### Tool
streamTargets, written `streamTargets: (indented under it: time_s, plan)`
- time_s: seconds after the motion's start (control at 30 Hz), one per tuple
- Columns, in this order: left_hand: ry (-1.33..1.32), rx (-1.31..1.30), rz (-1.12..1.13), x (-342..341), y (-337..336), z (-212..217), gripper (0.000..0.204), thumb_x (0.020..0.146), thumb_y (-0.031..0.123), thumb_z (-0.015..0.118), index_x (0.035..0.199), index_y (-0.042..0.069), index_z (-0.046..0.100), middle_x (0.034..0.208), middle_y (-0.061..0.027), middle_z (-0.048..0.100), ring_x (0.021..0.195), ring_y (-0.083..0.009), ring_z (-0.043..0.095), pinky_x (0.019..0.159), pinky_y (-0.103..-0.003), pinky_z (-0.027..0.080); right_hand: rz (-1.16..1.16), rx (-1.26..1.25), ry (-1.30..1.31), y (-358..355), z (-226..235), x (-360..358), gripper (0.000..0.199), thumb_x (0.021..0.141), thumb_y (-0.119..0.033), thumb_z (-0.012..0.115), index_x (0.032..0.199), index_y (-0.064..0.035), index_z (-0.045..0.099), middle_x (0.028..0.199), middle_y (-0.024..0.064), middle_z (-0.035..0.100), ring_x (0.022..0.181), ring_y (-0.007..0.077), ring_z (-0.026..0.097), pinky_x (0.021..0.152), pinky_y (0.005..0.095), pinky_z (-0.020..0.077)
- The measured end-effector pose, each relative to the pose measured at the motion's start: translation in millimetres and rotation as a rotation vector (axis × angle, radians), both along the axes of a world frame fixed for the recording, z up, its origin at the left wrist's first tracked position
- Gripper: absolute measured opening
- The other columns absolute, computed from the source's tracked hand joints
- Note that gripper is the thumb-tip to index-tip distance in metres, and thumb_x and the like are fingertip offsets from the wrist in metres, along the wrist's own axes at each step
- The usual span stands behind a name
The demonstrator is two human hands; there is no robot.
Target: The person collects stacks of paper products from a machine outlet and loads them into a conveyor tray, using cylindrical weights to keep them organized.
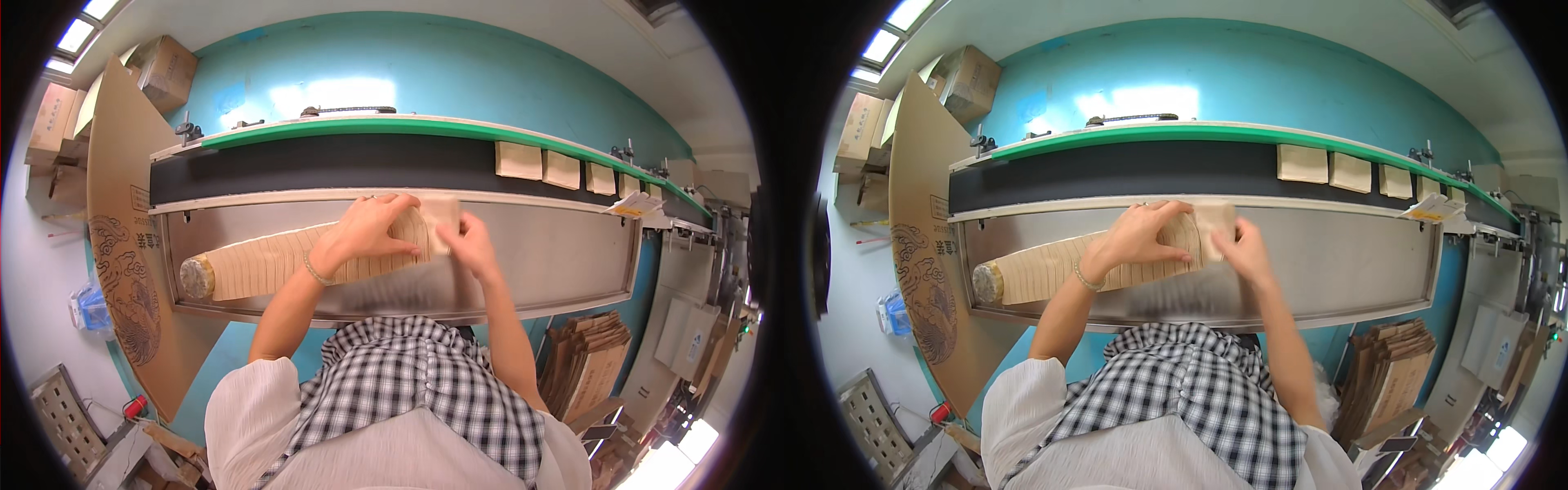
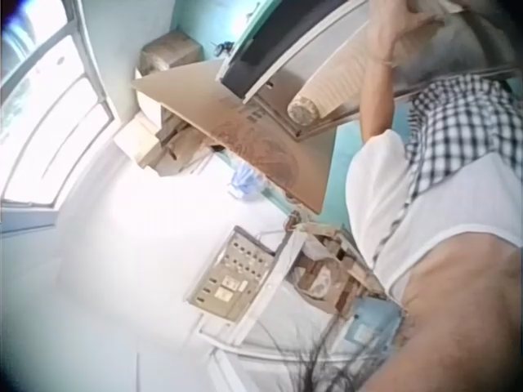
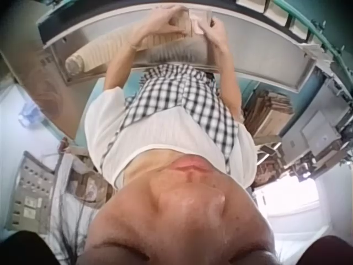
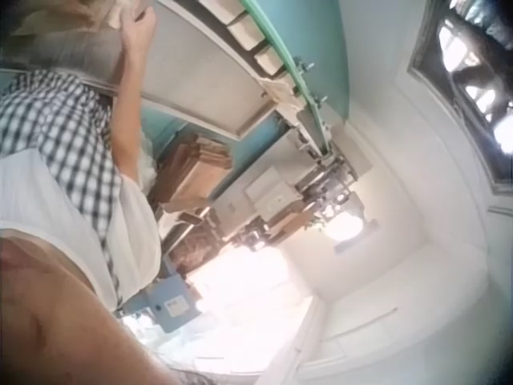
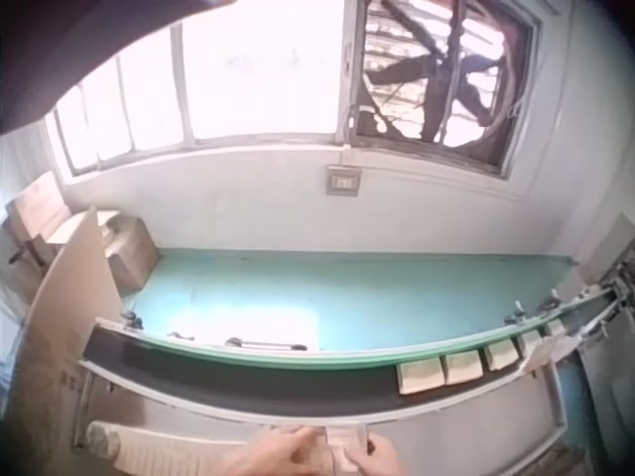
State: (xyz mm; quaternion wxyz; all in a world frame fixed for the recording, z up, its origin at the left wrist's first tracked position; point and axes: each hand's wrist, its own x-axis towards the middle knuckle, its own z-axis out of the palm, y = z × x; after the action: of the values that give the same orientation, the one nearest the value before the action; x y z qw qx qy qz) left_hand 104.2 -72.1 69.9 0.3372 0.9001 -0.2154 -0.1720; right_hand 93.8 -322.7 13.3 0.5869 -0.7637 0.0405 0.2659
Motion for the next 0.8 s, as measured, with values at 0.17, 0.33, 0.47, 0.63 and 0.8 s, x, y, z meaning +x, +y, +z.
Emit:
streamTargets:
  time_s: [0.17, 0.33, 0.47, 0.63, 0.8]
  plan:
    - [0.088, 0.01, 0.018, 3, 2, 0, 0.075, 0.074, 0.052, 0.082, 0.132, 0.012, 0.055, 0.122, -0.0178, 0.066, 0.095, -0.0373, 0.069, 0.086, -0.045, 0.053, -0.47, 0.343, 0.093, 20, 13, 32, 0.033, 0.099, -0.025, 0.068, 0.121, -0.0031, 0.057, 0.103, 0.0046, 0.068, 0.087, 0.0111, 0.064, 0.07, 0.0245, 0.0523]
    - [0.04, 0.041, 0.0, -4, 9, 3, 0.08, 0.072, 0.052, 0.083, 0.136, 0.013, 0.054, 0.126, -0.017, 0.065, 0.102, -0.0375, 0.067, 0.091, -0.045, 0.052, 0.008, 0.076, -0.091, 46, 17, -19, 0.037, 0.097, -0.028, 0.07, 0.123, -0.0031, 0.06, 0.101, 0.0044, 0.067, 0.081, 0.0093, 0.061, 0.071, 0.0257, 0.0516]
    - [0.015, 0.043, 0.01, -6, 15, 3, 0.084, 0.071, 0.052, 0.084, 0.138, 0.014, 0.053, 0.127, -0.0163, 0.065, 0.109, -0.0375, 0.065, 0.096, -0.045, 0.05, -0.188, 0.315, 0.136, 37, 4, -15, 0.04, 0.098, -0.032, 0.068, 0.124, -0.0018, 0.062, 0.103, 0.0045, 0.067, 0.089, 0.0094, 0.061, 0.074, 0.0273, 0.0517]
    - [0.026, -0.018, 0.046, -7, 17, 0, 0.08, 0.071, 0.051, 0.084, 0.136, 0.013, 0.055, 0.125, -0.0164, 0.066, 0.107, -0.0382, 0.066, 0.093, -0.045, 0.052, -0.046, 0.18, 0.232, 32, 32, -5, 0.043, 0.1, -0.035, 0.065, 0.125, 0.0001, 0.062, 0.103, 0.0039, 0.067, 0.092, 0.0104, 0.061, 0.075, 0.0288, 0.0523]
    - [0.051, -0.023, 0.034, -1, 22, -1, 0.073, 0.072, 0.05, 0.083, 0.13, 0.013, 0.058, 0.12, -0.0171, 0.068, 0.105, -0.039, 0.067, 0.09, -0.044, 0.054, -0.041, 0.215, 0.29, 29, 30, -1, 0.04, 0.1, -0.031, 0.066, 0.125, 0.0, 0.062, 0.105, 0.0043, 0.067, 0.092, 0.0114, 0.063, 0.077, 0.0291, 0.0532]
